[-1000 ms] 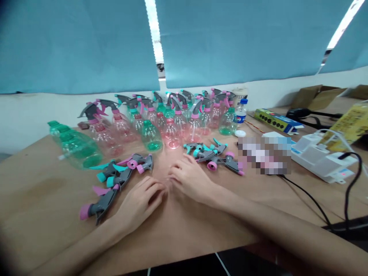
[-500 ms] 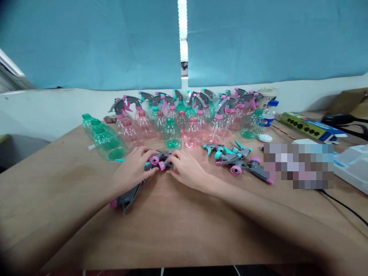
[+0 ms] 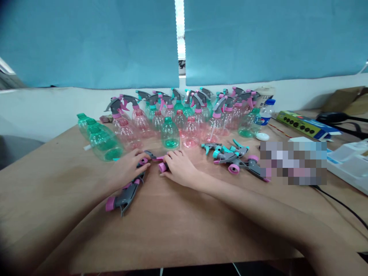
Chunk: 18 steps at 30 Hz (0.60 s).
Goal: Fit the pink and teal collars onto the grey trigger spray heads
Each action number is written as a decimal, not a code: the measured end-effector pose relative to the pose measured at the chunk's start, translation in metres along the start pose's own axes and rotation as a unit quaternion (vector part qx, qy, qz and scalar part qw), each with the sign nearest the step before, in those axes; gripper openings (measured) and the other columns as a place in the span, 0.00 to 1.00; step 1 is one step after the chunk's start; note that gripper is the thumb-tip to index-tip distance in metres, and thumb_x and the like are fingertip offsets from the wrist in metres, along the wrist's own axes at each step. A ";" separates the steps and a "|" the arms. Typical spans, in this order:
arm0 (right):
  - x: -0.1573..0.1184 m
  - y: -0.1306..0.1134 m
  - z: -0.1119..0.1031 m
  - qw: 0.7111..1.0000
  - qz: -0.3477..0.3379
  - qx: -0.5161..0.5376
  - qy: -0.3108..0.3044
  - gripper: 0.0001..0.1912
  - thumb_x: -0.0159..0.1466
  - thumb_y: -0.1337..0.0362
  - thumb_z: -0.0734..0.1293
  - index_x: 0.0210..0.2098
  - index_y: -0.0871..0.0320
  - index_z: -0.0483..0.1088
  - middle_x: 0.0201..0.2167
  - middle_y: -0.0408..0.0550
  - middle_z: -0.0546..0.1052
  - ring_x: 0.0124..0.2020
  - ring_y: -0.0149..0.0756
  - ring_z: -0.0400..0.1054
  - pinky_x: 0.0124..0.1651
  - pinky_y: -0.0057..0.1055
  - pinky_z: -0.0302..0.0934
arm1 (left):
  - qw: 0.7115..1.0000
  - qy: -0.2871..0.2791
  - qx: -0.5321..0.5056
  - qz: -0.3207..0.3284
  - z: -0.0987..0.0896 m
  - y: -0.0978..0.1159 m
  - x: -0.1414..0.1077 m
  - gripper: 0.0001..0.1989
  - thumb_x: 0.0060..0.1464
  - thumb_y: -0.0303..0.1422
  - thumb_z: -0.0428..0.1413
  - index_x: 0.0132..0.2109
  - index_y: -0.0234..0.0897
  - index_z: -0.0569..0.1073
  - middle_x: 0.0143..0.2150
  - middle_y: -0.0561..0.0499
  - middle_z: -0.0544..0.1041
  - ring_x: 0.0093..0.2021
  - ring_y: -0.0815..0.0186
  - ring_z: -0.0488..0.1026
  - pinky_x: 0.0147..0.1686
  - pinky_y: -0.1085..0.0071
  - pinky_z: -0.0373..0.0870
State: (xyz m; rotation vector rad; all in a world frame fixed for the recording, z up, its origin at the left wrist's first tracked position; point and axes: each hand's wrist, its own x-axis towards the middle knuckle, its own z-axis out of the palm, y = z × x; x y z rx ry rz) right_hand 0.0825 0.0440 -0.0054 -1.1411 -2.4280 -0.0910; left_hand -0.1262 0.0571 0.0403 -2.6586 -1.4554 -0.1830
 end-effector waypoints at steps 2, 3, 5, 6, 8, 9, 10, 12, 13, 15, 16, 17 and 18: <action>-0.001 0.000 -0.005 1.000 -0.003 -0.027 -0.008 0.18 0.61 0.56 0.67 0.47 0.59 0.68 0.42 0.55 0.71 0.47 0.49 0.64 0.53 0.51 0.54 | 1.000 0.004 -0.011 0.002 0.000 0.001 0.000 0.13 0.62 0.35 0.45 0.49 0.38 0.69 0.49 0.45 0.70 0.45 0.60 0.72 0.41 0.67 0.69; -0.002 0.000 -0.007 0.999 -0.003 -0.044 -0.014 0.18 0.61 0.56 0.67 0.48 0.59 0.68 0.42 0.55 0.71 0.48 0.49 0.64 0.54 0.52 0.52 | 1.000 0.003 -0.014 0.006 0.000 0.002 0.002 0.14 0.62 0.36 0.45 0.50 0.39 0.69 0.50 0.46 0.70 0.46 0.60 0.72 0.42 0.67 0.69; -0.006 0.001 -0.014 0.997 0.004 -0.076 -0.024 0.16 0.61 0.57 0.67 0.46 0.57 0.70 0.42 0.55 0.71 0.48 0.49 0.63 0.55 0.53 0.50 | 1.000 -0.007 -0.010 0.013 -0.001 0.008 0.005 0.14 0.62 0.36 0.45 0.51 0.40 0.69 0.50 0.47 0.71 0.47 0.60 0.72 0.43 0.67 0.69; -0.008 0.002 -0.017 0.996 0.008 -0.087 -0.027 0.14 0.61 0.59 0.68 0.44 0.57 0.72 0.41 0.55 0.71 0.48 0.49 0.63 0.56 0.53 0.49 | 1.000 -0.012 -0.002 0.015 -0.001 0.012 0.007 0.14 0.62 0.36 0.45 0.51 0.40 0.69 0.50 0.47 0.71 0.47 0.59 0.72 0.43 0.67 0.69; -0.014 0.005 -0.024 0.995 0.012 -0.096 -0.030 0.10 0.61 0.61 0.68 0.41 0.58 0.74 0.41 0.55 0.71 0.49 0.48 0.62 0.58 0.52 0.46 | 1.000 -0.016 0.019 0.013 -0.001 0.019 0.011 0.15 0.61 0.35 0.45 0.51 0.39 0.69 0.50 0.45 0.72 0.47 0.58 0.73 0.42 0.66 0.69; -0.018 0.007 -0.027 0.995 0.008 -0.098 -0.032 0.10 0.61 0.62 0.68 0.41 0.57 0.74 0.42 0.55 0.71 0.49 0.48 0.62 0.58 0.52 0.45 | 0.999 -0.015 0.030 0.011 -0.002 0.023 0.012 0.15 0.61 0.35 0.46 0.51 0.38 0.70 0.50 0.44 0.72 0.46 0.57 0.73 0.42 0.65 0.69; -0.022 0.008 -0.030 0.994 0.001 -0.099 -0.035 0.10 0.61 0.62 0.68 0.41 0.57 0.74 0.43 0.55 0.70 0.50 0.48 0.62 0.59 0.52 0.44 | 0.999 -0.013 0.038 0.009 -0.002 0.026 0.013 0.14 0.60 0.35 0.46 0.50 0.38 0.70 0.48 0.44 0.73 0.45 0.56 0.73 0.41 0.64 0.69; -0.029 0.011 -0.035 0.995 -0.015 -0.096 -0.037 0.14 0.60 0.59 0.68 0.44 0.57 0.73 0.46 0.55 0.70 0.52 0.49 0.60 0.59 0.52 0.44 | 0.998 -0.013 0.055 0.008 -0.003 0.031 0.014 0.14 0.60 0.35 0.47 0.49 0.37 0.71 0.46 0.43 0.74 0.43 0.54 0.74 0.39 0.64 0.68; -0.032 0.012 -0.036 0.995 -0.020 -0.090 -0.036 0.16 0.59 0.57 0.69 0.46 0.56 0.72 0.47 0.56 0.69 0.53 0.50 0.59 0.59 0.52 0.45 | 0.998 -0.015 0.064 0.007 -0.004 0.034 0.013 0.14 0.60 0.35 0.47 0.48 0.37 0.71 0.46 0.43 0.74 0.42 0.54 0.74 0.38 0.64 0.69; -0.036 0.014 -0.036 0.996 -0.032 -0.075 -0.035 0.22 0.59 0.53 0.68 0.51 0.55 0.69 0.49 0.56 0.69 0.54 0.51 0.59 0.58 0.52 0.47 | 0.996 -0.025 0.087 0.006 -0.006 0.037 0.012 0.14 0.60 0.36 0.47 0.49 0.37 0.71 0.46 0.42 0.74 0.41 0.53 0.75 0.36 0.64 0.69; -0.037 0.015 -0.035 0.997 -0.038 -0.065 -0.035 0.25 0.59 0.52 0.67 0.53 0.54 0.67 0.49 0.56 0.69 0.54 0.50 0.59 0.57 0.51 0.48 | 0.994 -0.032 0.101 0.006 -0.008 0.039 0.010 0.14 0.60 0.36 0.47 0.49 0.37 0.70 0.46 0.42 0.74 0.40 0.53 0.75 0.35 0.64 0.69; -0.037 0.016 -0.033 0.997 -0.044 -0.055 -0.036 0.26 0.60 0.52 0.66 0.55 0.54 0.64 0.49 0.56 0.69 0.54 0.50 0.59 0.56 0.50 0.50 | 0.993 -0.038 0.114 0.006 -0.010 0.042 0.009 0.13 0.60 0.36 0.47 0.48 0.36 0.71 0.45 0.42 0.75 0.39 0.53 0.75 0.35 0.63 0.69; -0.036 0.016 -0.030 0.997 -0.047 -0.046 -0.037 0.26 0.62 0.53 0.65 0.57 0.54 0.63 0.50 0.56 0.69 0.54 0.49 0.60 0.56 0.49 0.52 | 0.991 -0.040 0.125 0.007 -0.012 0.044 0.007 0.13 0.59 0.36 0.48 0.47 0.36 0.71 0.44 0.42 0.75 0.39 0.53 0.75 0.34 0.63 0.69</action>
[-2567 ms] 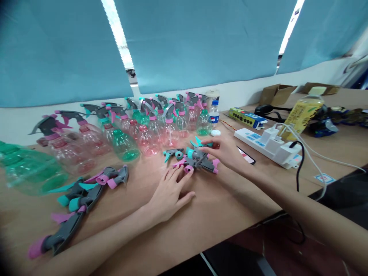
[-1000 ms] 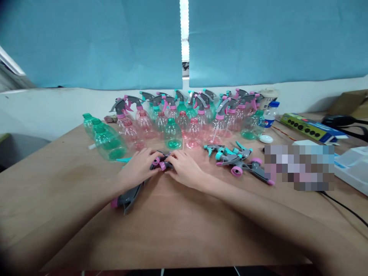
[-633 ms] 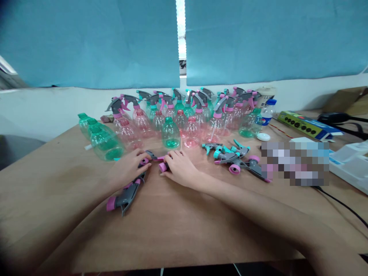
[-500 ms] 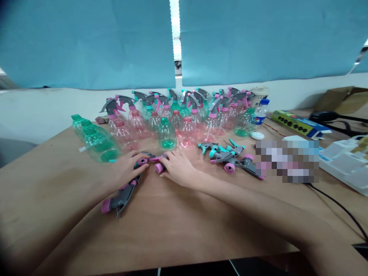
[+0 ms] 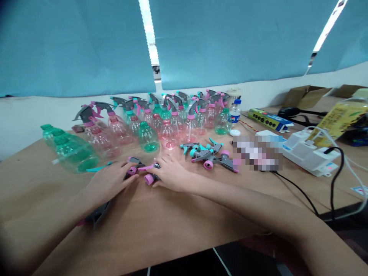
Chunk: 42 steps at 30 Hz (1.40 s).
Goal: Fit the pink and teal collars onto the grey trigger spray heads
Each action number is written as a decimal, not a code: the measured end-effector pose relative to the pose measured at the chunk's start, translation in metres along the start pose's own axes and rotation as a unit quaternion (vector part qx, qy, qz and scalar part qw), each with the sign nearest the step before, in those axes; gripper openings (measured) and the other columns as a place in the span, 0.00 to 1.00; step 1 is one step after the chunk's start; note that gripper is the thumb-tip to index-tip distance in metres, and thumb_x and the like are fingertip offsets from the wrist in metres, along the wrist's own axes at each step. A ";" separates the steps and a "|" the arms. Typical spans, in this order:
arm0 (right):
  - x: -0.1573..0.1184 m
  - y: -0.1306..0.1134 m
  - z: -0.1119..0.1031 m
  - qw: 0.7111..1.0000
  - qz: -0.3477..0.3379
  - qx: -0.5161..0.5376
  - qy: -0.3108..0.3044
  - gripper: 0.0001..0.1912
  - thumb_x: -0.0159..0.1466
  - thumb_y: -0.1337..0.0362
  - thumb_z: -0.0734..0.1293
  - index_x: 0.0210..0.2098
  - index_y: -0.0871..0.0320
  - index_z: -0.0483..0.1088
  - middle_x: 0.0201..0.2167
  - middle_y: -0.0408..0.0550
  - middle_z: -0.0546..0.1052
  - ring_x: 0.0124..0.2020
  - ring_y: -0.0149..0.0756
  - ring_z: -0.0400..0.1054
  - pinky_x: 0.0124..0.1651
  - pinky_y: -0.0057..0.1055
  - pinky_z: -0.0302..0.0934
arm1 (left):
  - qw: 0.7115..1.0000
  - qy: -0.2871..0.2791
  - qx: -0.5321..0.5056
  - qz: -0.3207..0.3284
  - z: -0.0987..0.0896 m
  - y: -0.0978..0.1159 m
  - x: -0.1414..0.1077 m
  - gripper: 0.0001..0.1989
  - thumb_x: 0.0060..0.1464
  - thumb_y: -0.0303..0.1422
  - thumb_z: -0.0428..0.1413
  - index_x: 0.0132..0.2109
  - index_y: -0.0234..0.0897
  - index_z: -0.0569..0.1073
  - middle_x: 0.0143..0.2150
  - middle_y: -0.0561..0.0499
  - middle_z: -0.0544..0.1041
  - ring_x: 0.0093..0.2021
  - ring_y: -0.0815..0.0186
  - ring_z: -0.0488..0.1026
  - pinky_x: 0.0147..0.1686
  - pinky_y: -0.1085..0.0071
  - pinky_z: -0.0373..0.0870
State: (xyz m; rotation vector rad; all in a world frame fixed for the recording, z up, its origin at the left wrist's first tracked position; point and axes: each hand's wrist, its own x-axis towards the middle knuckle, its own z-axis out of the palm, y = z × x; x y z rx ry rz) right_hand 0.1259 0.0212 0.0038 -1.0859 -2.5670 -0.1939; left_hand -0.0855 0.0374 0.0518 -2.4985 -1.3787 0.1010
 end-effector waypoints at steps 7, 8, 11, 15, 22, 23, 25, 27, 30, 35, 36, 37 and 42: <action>0.002 0.007 0.003 0.996 0.013 0.083 0.018 0.18 0.62 0.57 0.66 0.48 0.60 0.69 0.51 0.56 0.69 0.54 0.46 0.62 0.55 0.43 0.58 | 0.985 0.097 -0.120 0.072 -0.023 0.030 -0.011 0.12 0.61 0.34 0.46 0.47 0.39 0.70 0.44 0.47 0.74 0.45 0.58 0.71 0.43 0.64 0.68; -0.002 0.010 0.001 0.994 0.018 0.103 0.028 0.18 0.62 0.57 0.66 0.48 0.60 0.69 0.50 0.55 0.70 0.53 0.45 0.63 0.54 0.43 0.59 | 0.978 0.122 -0.155 0.074 -0.025 0.035 -0.011 0.12 0.62 0.34 0.45 0.46 0.40 0.71 0.45 0.48 0.73 0.45 0.59 0.71 0.44 0.64 0.68; -0.018 0.019 -0.010 0.978 0.044 0.193 0.068 0.13 0.61 0.61 0.68 0.44 0.59 0.70 0.48 0.53 0.70 0.50 0.41 0.65 0.52 0.39 0.62 | 0.948 0.181 -0.247 0.083 -0.026 0.051 -0.009 0.11 0.62 0.35 0.45 0.44 0.39 0.70 0.42 0.49 0.73 0.43 0.61 0.71 0.43 0.64 0.69; -0.043 0.028 -0.021 0.952 0.089 0.267 0.118 0.09 0.61 0.63 0.67 0.41 0.57 0.70 0.48 0.52 0.70 0.50 0.39 0.66 0.53 0.40 0.62 | 0.907 0.190 -0.373 0.052 -0.009 0.073 -0.002 0.08 0.61 0.35 0.49 0.46 0.40 0.68 0.43 0.50 0.70 0.38 0.65 0.71 0.38 0.66 0.71; -0.067 0.028 -0.016 0.936 0.136 0.287 0.155 0.10 0.60 0.64 0.68 0.42 0.56 0.71 0.49 0.52 0.68 0.53 0.42 0.64 0.55 0.42 0.60 | 0.838 0.193 -0.505 0.069 0.028 0.101 0.010 0.14 0.58 0.29 0.53 0.51 0.41 0.62 0.48 0.48 0.69 0.43 0.65 0.71 0.38 0.68 0.73; -0.068 0.027 -0.015 0.936 0.134 0.287 0.154 0.10 0.60 0.65 0.68 0.42 0.56 0.71 0.50 0.53 0.68 0.53 0.42 0.64 0.55 0.42 0.61 | 0.835 0.199 -0.506 0.082 0.030 0.102 0.010 0.15 0.58 0.29 0.53 0.51 0.41 0.62 0.48 0.48 0.69 0.43 0.65 0.71 0.38 0.68 0.73; -0.070 0.026 -0.012 0.937 0.126 0.287 0.155 0.09 0.60 0.66 0.68 0.41 0.56 0.70 0.51 0.54 0.66 0.54 0.42 0.63 0.55 0.42 0.61 | 0.839 0.218 -0.486 0.111 0.032 0.103 0.011 0.14 0.57 0.28 0.53 0.50 0.41 0.64 0.47 0.47 0.68 0.44 0.65 0.70 0.40 0.67 0.73; -0.071 0.026 -0.009 0.939 0.113 0.287 0.152 0.09 0.60 0.66 0.68 0.41 0.57 0.70 0.53 0.55 0.65 0.56 0.43 0.62 0.55 0.42 0.60 | 0.853 0.229 -0.451 0.128 0.032 0.102 0.010 0.12 0.57 0.27 0.53 0.49 0.41 0.66 0.47 0.47 0.67 0.44 0.64 0.70 0.41 0.66 0.72; -0.074 0.027 -0.005 0.941 0.101 0.291 0.139 0.11 0.60 0.67 0.68 0.42 0.56 0.69 0.54 0.55 0.64 0.58 0.44 0.60 0.56 0.43 0.60 | 0.880 0.219 -0.403 0.124 0.032 0.101 0.009 0.12 0.56 0.28 0.53 0.48 0.40 0.68 0.47 0.46 0.67 0.41 0.64 0.71 0.39 0.65 0.73; -0.077 0.030 0.000 0.942 0.107 0.297 0.115 0.11 0.61 0.66 0.67 0.44 0.55 0.69 0.55 0.53 0.65 0.58 0.43 0.60 0.57 0.43 0.59 | 0.901 0.223 -0.356 0.107 0.036 0.102 0.010 0.11 0.56 0.31 0.54 0.47 0.39 0.70 0.48 0.44 0.66 0.37 0.65 0.72 0.36 0.64 0.74; -0.077 0.030 0.000 0.943 0.106 0.296 0.111 0.11 0.61 0.65 0.67 0.44 0.55 0.69 0.55 0.53 0.65 0.58 0.43 0.59 0.57 0.42 0.59 | 0.903 0.227 -0.349 0.106 0.036 0.102 0.010 0.11 0.56 0.32 0.54 0.47 0.40 0.70 0.48 0.44 0.66 0.37 0.65 0.72 0.36 0.63 0.74; -0.078 0.030 0.000 0.944 0.104 0.294 0.108 0.11 0.61 0.65 0.67 0.44 0.55 0.69 0.56 0.53 0.65 0.58 0.43 0.59 0.57 0.42 0.59 | 0.904 0.232 -0.343 0.109 0.036 0.102 0.010 0.11 0.56 0.32 0.54 0.47 0.40 0.71 0.48 0.44 0.66 0.37 0.64 0.72 0.36 0.63 0.74; -0.079 0.030 0.000 0.951 0.098 0.278 0.096 0.10 0.63 0.63 0.65 0.44 0.58 0.68 0.56 0.56 0.64 0.57 0.42 0.60 0.57 0.40 0.60 | 0.899 0.256 -0.325 0.141 0.033 0.100 0.010 0.10 0.56 0.30 0.53 0.46 0.38 0.70 0.44 0.45 0.69 0.38 0.63 0.71 0.36 0.64 0.73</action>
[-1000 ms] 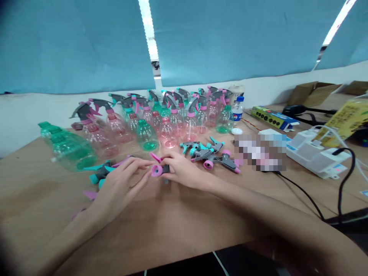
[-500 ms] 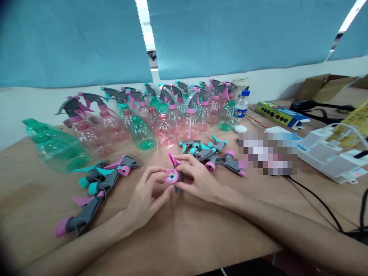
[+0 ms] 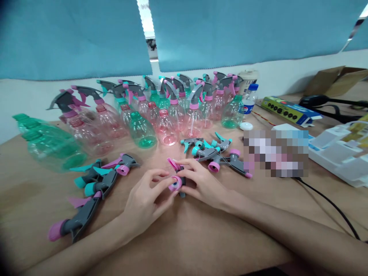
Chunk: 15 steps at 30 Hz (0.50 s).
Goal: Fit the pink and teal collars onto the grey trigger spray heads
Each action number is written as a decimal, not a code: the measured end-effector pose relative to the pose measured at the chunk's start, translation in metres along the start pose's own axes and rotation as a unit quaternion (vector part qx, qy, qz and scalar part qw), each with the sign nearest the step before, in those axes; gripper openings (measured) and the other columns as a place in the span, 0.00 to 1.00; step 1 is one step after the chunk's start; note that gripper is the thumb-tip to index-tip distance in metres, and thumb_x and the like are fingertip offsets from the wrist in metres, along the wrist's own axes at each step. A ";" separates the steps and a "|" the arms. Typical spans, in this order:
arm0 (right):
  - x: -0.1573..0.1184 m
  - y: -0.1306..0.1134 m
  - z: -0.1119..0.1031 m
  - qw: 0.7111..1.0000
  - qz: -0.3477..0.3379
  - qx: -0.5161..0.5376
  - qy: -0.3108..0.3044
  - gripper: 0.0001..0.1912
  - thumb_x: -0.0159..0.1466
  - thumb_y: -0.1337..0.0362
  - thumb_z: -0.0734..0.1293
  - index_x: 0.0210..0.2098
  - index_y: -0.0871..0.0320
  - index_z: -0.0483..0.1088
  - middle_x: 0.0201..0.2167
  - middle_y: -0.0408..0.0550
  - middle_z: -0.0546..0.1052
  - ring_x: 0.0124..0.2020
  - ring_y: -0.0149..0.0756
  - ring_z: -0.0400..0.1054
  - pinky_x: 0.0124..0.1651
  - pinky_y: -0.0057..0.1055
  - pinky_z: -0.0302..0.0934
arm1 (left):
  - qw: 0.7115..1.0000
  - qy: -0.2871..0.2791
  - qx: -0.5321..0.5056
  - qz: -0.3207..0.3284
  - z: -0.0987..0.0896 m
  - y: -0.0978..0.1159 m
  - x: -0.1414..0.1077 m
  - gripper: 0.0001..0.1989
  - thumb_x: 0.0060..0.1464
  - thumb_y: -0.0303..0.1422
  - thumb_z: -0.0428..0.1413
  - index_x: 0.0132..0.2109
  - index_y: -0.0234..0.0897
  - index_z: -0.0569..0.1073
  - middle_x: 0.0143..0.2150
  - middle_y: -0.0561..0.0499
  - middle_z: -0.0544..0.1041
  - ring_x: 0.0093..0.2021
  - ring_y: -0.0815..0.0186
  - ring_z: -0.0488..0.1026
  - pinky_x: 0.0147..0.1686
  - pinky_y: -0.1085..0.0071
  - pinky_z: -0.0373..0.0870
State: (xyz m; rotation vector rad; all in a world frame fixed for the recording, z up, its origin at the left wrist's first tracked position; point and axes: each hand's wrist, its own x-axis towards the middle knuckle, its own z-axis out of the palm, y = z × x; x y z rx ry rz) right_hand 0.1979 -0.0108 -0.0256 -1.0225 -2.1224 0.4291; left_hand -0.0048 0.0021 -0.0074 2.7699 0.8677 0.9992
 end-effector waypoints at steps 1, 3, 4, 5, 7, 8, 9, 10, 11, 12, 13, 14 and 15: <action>0.000 0.000 0.000 1.000 -0.001 -0.001 0.000 0.10 0.63 0.63 0.65 0.44 0.58 0.68 0.56 0.56 0.63 0.57 0.42 0.60 0.57 0.40 0.60 | 1.000 0.000 0.000 0.000 0.000 0.000 0.000 0.10 0.56 0.30 0.54 0.46 0.38 0.70 0.44 0.45 0.69 0.39 0.62 0.71 0.37 0.64 0.73; 0.000 0.000 0.000 1.000 -0.004 -0.002 0.005 0.10 0.63 0.63 0.65 0.44 0.57 0.68 0.56 0.56 0.64 0.57 0.42 0.61 0.56 0.41 0.61 | 1.000 -0.003 -0.004 -0.007 0.000 0.001 0.001 0.10 0.56 0.29 0.54 0.46 0.37 0.70 0.42 0.46 0.70 0.40 0.61 0.70 0.37 0.64 0.72; 0.001 -0.001 0.000 1.000 -0.003 -0.001 0.006 0.10 0.63 0.63 0.65 0.44 0.57 0.68 0.56 0.56 0.64 0.57 0.43 0.60 0.56 0.42 0.61 | 1.000 -0.007 -0.011 -0.013 0.000 0.001 0.001 0.10 0.56 0.29 0.54 0.46 0.37 0.69 0.41 0.46 0.70 0.41 0.61 0.70 0.38 0.64 0.72; 0.001 -0.001 0.001 1.000 -0.001 0.001 0.009 0.10 0.63 0.64 0.66 0.44 0.56 0.68 0.56 0.55 0.64 0.57 0.43 0.60 0.56 0.43 0.61 | 1.000 -0.012 -0.021 -0.019 0.000 0.001 0.002 0.11 0.55 0.29 0.54 0.47 0.37 0.69 0.41 0.46 0.70 0.41 0.61 0.70 0.38 0.64 0.72; 0.002 -0.001 0.001 1.000 0.003 0.008 0.016 0.10 0.62 0.64 0.66 0.44 0.56 0.68 0.55 0.55 0.65 0.57 0.44 0.60 0.56 0.45 0.60 | 0.998 -0.028 -0.054 -0.031 0.001 0.001 0.003 0.11 0.55 0.27 0.54 0.46 0.36 0.67 0.42 0.46 0.69 0.42 0.62 0.69 0.40 0.64 0.71; 0.002 -0.002 0.001 1.000 0.006 0.013 0.019 0.11 0.62 0.64 0.66 0.44 0.56 0.68 0.55 0.55 0.65 0.58 0.44 0.60 0.57 0.45 0.60 | 0.996 -0.037 -0.075 -0.038 0.001 0.000 0.004 0.10 0.55 0.27 0.53 0.46 0.36 0.67 0.42 0.46 0.69 0.43 0.62 0.69 0.41 0.64 0.71; 0.003 -0.002 0.001 1.000 0.010 0.019 0.021 0.11 0.62 0.64 0.66 0.44 0.56 0.68 0.55 0.54 0.65 0.58 0.44 0.60 0.57 0.45 0.60 | 0.993 -0.044 -0.096 -0.046 0.002 0.000 0.005 0.09 0.55 0.26 0.53 0.45 0.37 0.67 0.43 0.46 0.68 0.43 0.63 0.68 0.42 0.65 0.70; 0.003 -0.003 0.002 0.999 0.014 0.025 0.021 0.10 0.62 0.64 0.67 0.44 0.56 0.69 0.55 0.54 0.66 0.58 0.43 0.60 0.57 0.44 0.59 | 0.991 -0.048 -0.117 -0.053 0.001 0.000 0.005 0.08 0.56 0.26 0.53 0.44 0.37 0.67 0.43 0.47 0.68 0.43 0.63 0.68 0.42 0.65 0.70; 0.003 -0.003 0.002 0.999 0.017 0.029 0.019 0.10 0.62 0.64 0.67 0.43 0.56 0.69 0.55 0.54 0.66 0.57 0.43 0.60 0.57 0.43 0.59 | 0.988 -0.051 -0.135 -0.059 0.001 -0.001 0.006 0.08 0.56 0.26 0.53 0.43 0.37 0.66 0.43 0.47 0.67 0.43 0.64 0.68 0.41 0.66 0.70; 0.003 -0.003 0.002 0.999 0.020 0.032 0.017 0.10 0.62 0.64 0.67 0.43 0.56 0.69 0.55 0.54 0.66 0.57 0.42 0.60 0.57 0.43 0.59 | 0.985 -0.051 -0.149 -0.064 0.001 -0.001 0.006 0.07 0.56 0.26 0.52 0.43 0.37 0.66 0.43 0.48 0.67 0.42 0.65 0.68 0.40 0.67 0.70; 0.003 -0.004 0.002 0.999 0.022 0.034 0.015 0.10 0.62 0.64 0.67 0.43 0.56 0.69 0.54 0.54 0.66 0.57 0.42 0.60 0.57 0.43 0.59 | 0.983 -0.052 -0.160 -0.068 0.001 -0.001 0.006 0.07 0.56 0.26 0.52 0.42 0.37 0.66 0.43 0.48 0.66 0.41 0.65 0.69 0.39 0.68 0.70; 0.003 -0.004 0.002 0.999 0.024 0.034 0.014 0.10 0.62 0.64 0.67 0.43 0.56 0.69 0.54 0.53 0.66 0.57 0.42 0.60 0.57 0.42 0.59 | 0.982 -0.053 -0.167 -0.071 0.000 -0.001 0.006 0.06 0.56 0.26 0.52 0.42 0.37 0.66 0.42 0.48 0.66 0.41 0.65 0.69 0.39 0.68 0.70; 0.004 -0.004 0.002 0.999 0.025 0.034 0.016 0.10 0.61 0.65 0.67 0.43 0.56 0.69 0.54 0.53 0.66 0.57 0.42 0.60 0.57 0.43 0.59 | 0.981 -0.056 -0.172 -0.074 0.000 -0.001 0.006 0.06 0.56 0.25 0.52 0.42 0.37 0.66 0.42 0.48 0.66 0.41 0.65 0.68 0.39 0.68 0.70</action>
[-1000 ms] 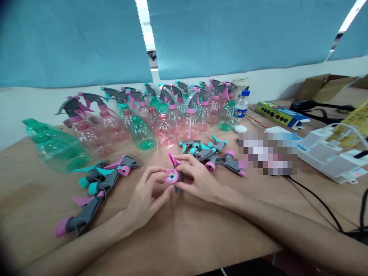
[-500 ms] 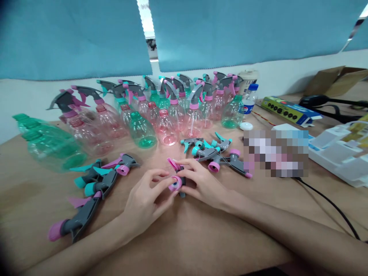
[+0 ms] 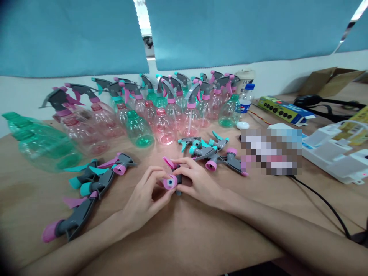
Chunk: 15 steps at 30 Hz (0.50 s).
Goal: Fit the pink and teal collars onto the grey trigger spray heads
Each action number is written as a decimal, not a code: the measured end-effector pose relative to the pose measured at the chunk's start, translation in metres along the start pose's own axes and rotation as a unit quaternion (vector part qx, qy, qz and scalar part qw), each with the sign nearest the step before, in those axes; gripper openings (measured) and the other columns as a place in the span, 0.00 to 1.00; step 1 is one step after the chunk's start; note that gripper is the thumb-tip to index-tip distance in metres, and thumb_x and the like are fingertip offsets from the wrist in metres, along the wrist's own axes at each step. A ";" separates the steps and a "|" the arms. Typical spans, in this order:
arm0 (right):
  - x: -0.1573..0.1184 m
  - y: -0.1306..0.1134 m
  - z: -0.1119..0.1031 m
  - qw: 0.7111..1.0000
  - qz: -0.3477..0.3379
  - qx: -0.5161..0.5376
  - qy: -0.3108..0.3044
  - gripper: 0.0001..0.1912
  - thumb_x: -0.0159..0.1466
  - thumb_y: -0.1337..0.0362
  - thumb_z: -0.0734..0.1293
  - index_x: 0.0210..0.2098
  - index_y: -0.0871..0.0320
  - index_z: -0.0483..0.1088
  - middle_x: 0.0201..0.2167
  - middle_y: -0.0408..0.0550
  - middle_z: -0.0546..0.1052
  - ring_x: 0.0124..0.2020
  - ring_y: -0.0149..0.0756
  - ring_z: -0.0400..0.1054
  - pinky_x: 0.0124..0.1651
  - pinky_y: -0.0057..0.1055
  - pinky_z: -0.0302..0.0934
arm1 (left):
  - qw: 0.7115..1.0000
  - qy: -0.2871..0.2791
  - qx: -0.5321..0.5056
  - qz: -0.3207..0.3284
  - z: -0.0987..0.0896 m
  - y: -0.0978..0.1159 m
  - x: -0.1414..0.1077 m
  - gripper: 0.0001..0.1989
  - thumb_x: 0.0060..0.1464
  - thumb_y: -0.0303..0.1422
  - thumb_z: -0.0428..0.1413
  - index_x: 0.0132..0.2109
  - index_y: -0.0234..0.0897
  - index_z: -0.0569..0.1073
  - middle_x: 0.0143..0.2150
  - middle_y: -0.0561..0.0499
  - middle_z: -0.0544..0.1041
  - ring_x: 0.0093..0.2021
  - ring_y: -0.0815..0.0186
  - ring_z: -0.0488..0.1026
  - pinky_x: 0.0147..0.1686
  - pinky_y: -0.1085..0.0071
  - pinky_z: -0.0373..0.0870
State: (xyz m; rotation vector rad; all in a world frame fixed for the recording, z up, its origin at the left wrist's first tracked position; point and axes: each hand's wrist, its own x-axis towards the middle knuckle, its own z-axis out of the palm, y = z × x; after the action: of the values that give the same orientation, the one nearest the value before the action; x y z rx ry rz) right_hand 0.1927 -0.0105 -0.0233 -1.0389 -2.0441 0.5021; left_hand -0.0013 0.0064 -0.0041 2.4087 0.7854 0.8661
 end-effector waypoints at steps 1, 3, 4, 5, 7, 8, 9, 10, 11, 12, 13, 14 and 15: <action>0.000 0.000 0.000 1.000 0.001 -0.001 0.001 0.10 0.61 0.65 0.68 0.43 0.56 0.69 0.54 0.53 0.66 0.57 0.42 0.61 0.57 0.43 0.59 | 1.000 -0.003 -0.003 -0.003 0.000 0.000 0.000 0.06 0.56 0.25 0.52 0.42 0.38 0.66 0.42 0.48 0.66 0.41 0.65 0.68 0.39 0.68 0.70; 0.000 0.000 0.000 1.000 0.002 -0.003 0.002 0.10 0.60 0.65 0.68 0.43 0.56 0.69 0.54 0.53 0.66 0.57 0.42 0.61 0.57 0.43 0.60 | 1.000 -0.009 -0.006 -0.009 -0.001 0.000 0.001 0.06 0.56 0.25 0.52 0.41 0.38 0.66 0.42 0.48 0.66 0.41 0.65 0.68 0.39 0.67 0.70; 0.000 0.000 0.000 1.000 0.004 -0.004 0.001 0.11 0.60 0.65 0.68 0.43 0.55 0.69 0.54 0.53 0.66 0.57 0.43 0.61 0.57 0.43 0.60 | 1.000 -0.012 -0.008 -0.012 -0.001 0.000 0.001 0.06 0.56 0.25 0.52 0.41 0.38 0.66 0.42 0.49 0.66 0.41 0.65 0.68 0.39 0.67 0.70; 0.000 0.001 0.000 1.000 0.005 -0.006 -0.002 0.11 0.60 0.65 0.68 0.43 0.55 0.69 0.54 0.53 0.66 0.57 0.43 0.61 0.57 0.44 0.60 | 1.000 -0.013 -0.010 -0.013 -0.001 0.000 0.002 0.05 0.56 0.25 0.52 0.40 0.38 0.66 0.42 0.49 0.66 0.40 0.65 0.68 0.39 0.67 0.69; 0.000 0.001 0.000 1.000 0.007 -0.010 -0.009 0.11 0.61 0.65 0.68 0.43 0.54 0.69 0.55 0.53 0.66 0.57 0.44 0.61 0.57 0.46 0.59 | 1.000 -0.017 -0.009 -0.013 -0.001 0.000 0.002 0.04 0.56 0.26 0.52 0.40 0.38 0.66 0.41 0.49 0.66 0.41 0.65 0.68 0.40 0.67 0.69; 0.000 0.001 0.000 1.000 0.007 -0.012 -0.012 0.11 0.61 0.64 0.68 0.44 0.54 0.70 0.55 0.53 0.66 0.57 0.44 0.61 0.57 0.46 0.59 | 1.000 -0.018 -0.007 -0.013 -0.002 0.000 0.002 0.04 0.56 0.26 0.52 0.39 0.38 0.66 0.41 0.49 0.66 0.41 0.65 0.67 0.40 0.66 0.68; 0.000 0.002 0.000 1.000 0.005 -0.012 -0.015 0.11 0.61 0.64 0.67 0.44 0.54 0.69 0.55 0.53 0.66 0.57 0.44 0.61 0.57 0.46 0.59 | 1.000 -0.020 -0.005 -0.014 -0.002 0.001 0.002 0.04 0.55 0.26 0.52 0.39 0.38 0.66 0.40 0.49 0.66 0.41 0.65 0.67 0.40 0.66 0.68; -0.001 0.002 0.000 1.000 0.002 -0.011 -0.017 0.11 0.61 0.64 0.67 0.44 0.54 0.69 0.55 0.53 0.66 0.57 0.44 0.60 0.57 0.46 0.59 | 1.000 -0.021 -0.003 -0.016 -0.002 0.001 0.002 0.04 0.55 0.26 0.52 0.38 0.37 0.66 0.40 0.50 0.66 0.41 0.65 0.67 0.40 0.66 0.68; -0.001 0.002 0.000 1.000 -0.002 -0.008 -0.019 0.11 0.61 0.64 0.67 0.44 0.54 0.69 0.55 0.53 0.65 0.57 0.43 0.60 0.57 0.45 0.59 | 1.000 -0.021 -0.002 -0.017 -0.002 0.001 0.002 0.04 0.55 0.26 0.52 0.38 0.37 0.66 0.40 0.50 0.66 0.40 0.65 0.67 0.39 0.67 0.67; -0.001 0.002 0.000 1.000 -0.005 -0.004 -0.021 0.11 0.61 0.64 0.67 0.44 0.55 0.69 0.55 0.53 0.65 0.57 0.43 0.60 0.57 0.45 0.59 | 1.000 -0.023 0.000 -0.019 -0.002 0.000 0.002 0.04 0.54 0.26 0.52 0.37 0.37 0.65 0.39 0.50 0.66 0.40 0.65 0.67 0.39 0.67 0.67; -0.001 0.002 0.000 1.000 -0.008 0.000 -0.024 0.11 0.62 0.64 0.67 0.44 0.55 0.69 0.55 0.53 0.65 0.57 0.42 0.60 0.57 0.44 0.59 | 0.999 -0.024 0.001 -0.021 -0.002 0.000 0.001 0.04 0.54 0.26 0.52 0.37 0.37 0.65 0.38 0.50 0.65 0.39 0.65 0.66 0.38 0.67 0.67; 0.000 0.001 -0.001 1.000 -0.009 0.003 -0.026 0.10 0.62 0.64 0.67 0.43 0.56 0.69 0.55 0.53 0.65 0.58 0.42 0.59 0.58 0.43 0.58 | 0.999 -0.027 0.003 -0.024 -0.002 0.000 0.001 0.04 0.53 0.26 0.52 0.36 0.37 0.64 0.38 0.50 0.65 0.38 0.65 0.66 0.37 0.67 0.66; 0.000 0.000 -0.001 1.000 -0.010 0.005 -0.028 0.10 0.62 0.64 0.67 0.43 0.56 0.69 0.56 0.54 0.64 0.58 0.42 0.59 0.58 0.43 0.58 | 0.999 -0.029 0.005 -0.026 -0.002 0.000 0.001 0.04 0.53 0.25 0.52 0.36 0.37 0.64 0.38 0.51 0.65 0.38 0.65 0.66 0.36 0.67 0.66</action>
State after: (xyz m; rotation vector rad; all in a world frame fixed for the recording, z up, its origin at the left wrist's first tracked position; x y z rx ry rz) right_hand 0.1938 -0.0105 -0.0231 -1.0068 -2.0964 0.5356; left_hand -0.0017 0.0075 -0.0026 2.4008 0.8280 0.7703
